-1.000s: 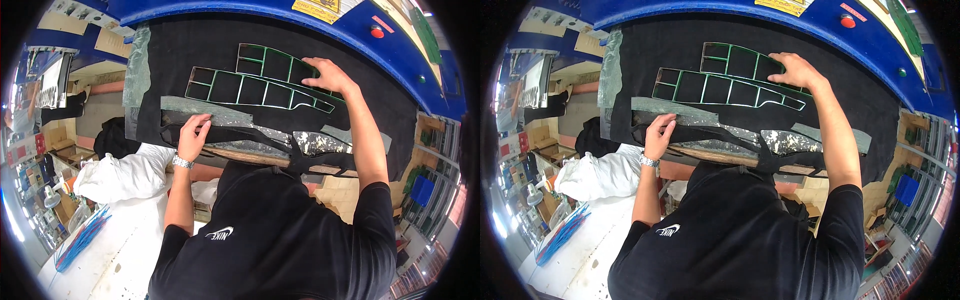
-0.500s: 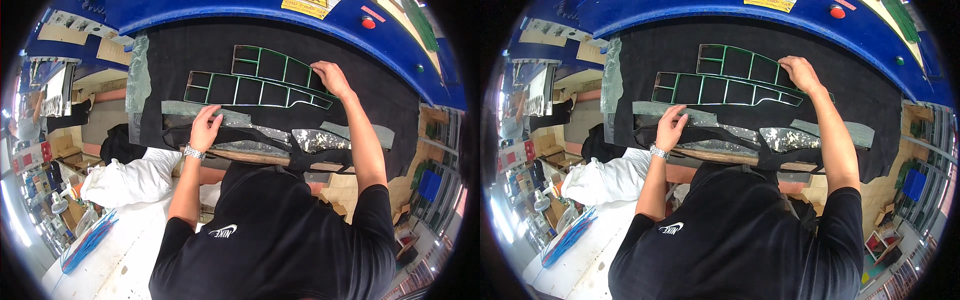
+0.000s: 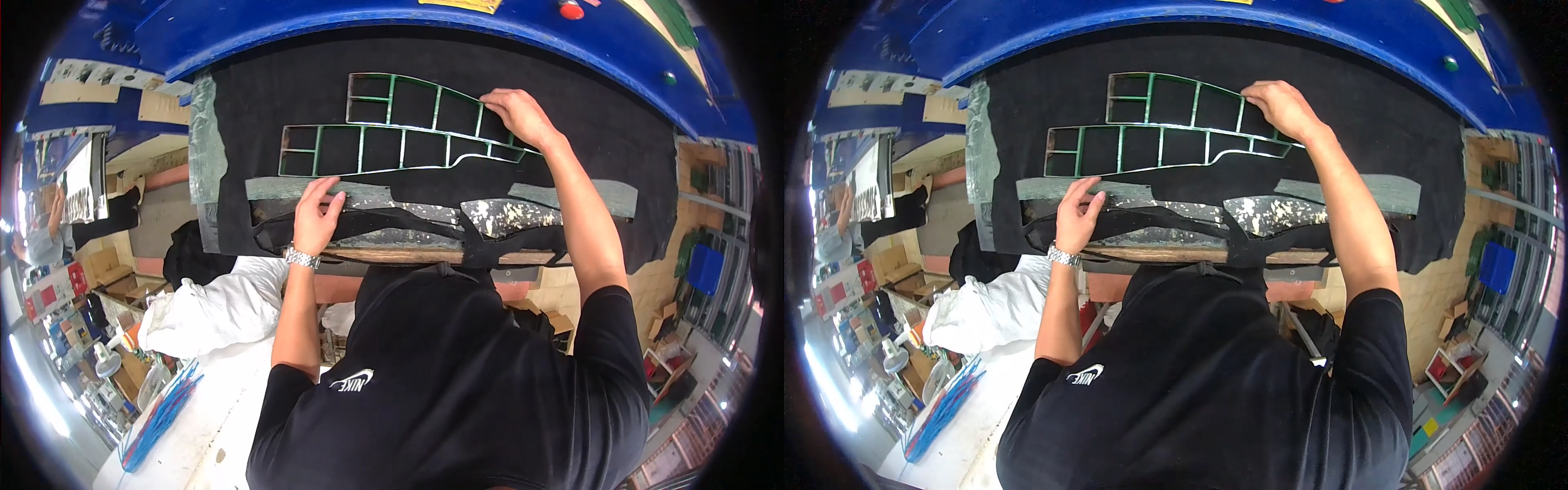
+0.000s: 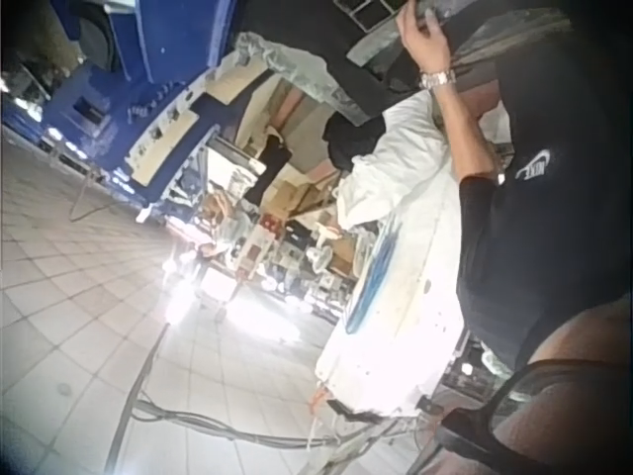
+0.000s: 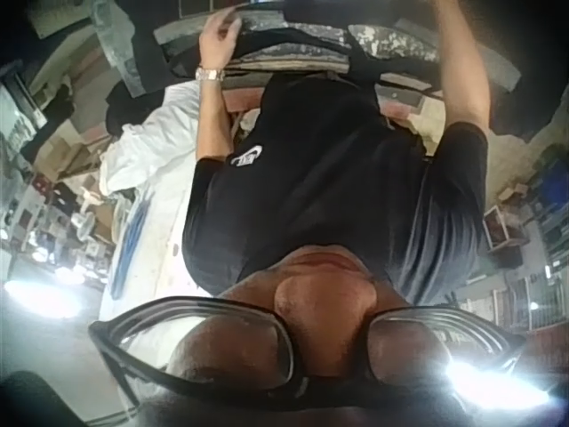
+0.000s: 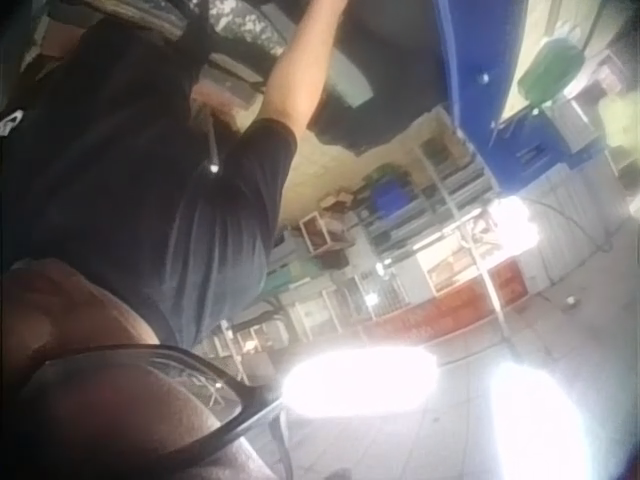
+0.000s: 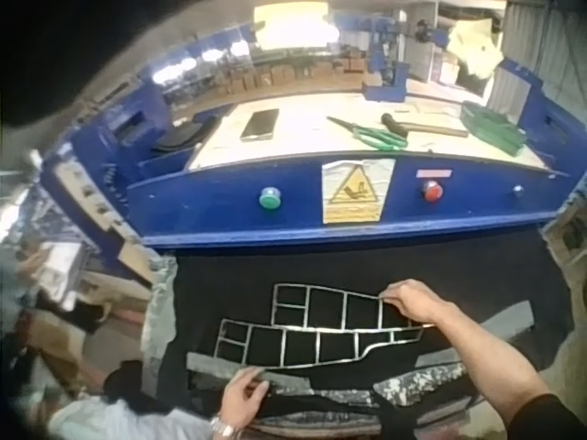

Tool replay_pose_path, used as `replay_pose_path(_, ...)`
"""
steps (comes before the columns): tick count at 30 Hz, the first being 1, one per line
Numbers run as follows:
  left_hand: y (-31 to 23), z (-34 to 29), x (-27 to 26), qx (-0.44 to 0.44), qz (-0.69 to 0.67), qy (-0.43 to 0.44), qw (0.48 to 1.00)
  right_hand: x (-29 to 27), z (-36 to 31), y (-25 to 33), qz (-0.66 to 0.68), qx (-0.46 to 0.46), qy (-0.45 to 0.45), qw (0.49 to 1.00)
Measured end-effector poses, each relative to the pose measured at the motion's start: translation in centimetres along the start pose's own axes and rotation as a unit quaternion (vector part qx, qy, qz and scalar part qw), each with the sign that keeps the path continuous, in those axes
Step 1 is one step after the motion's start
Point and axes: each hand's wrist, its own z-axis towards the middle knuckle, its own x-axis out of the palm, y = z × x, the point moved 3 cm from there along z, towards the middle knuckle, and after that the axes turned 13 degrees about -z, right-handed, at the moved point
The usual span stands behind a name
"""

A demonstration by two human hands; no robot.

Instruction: The recorder uses green metal templates and a hydraulic cutting press to cut out shoe components from black synthetic material.

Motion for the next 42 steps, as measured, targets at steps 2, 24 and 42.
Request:
replay_pose_path(2,-0.1,0.0,-0.1,-0.006,-0.014,0.001,1.000,0.2,0.2,-0.1,-0.002,-0.029,-0.012,1.000)
replay_pose_path(24,-0.4,-0.1,-0.1,0.009,0.002,0.043,0.999,2.9,-14.1,15.5,0.089,-0.073,-0.108,0.987)
replay_pose_path(42,-2.8,-12.0,10.2,0.267,0.267,0.092,0.921,-15.5,-29.0,-10.2,0.422,0.420,-0.541,0.595)
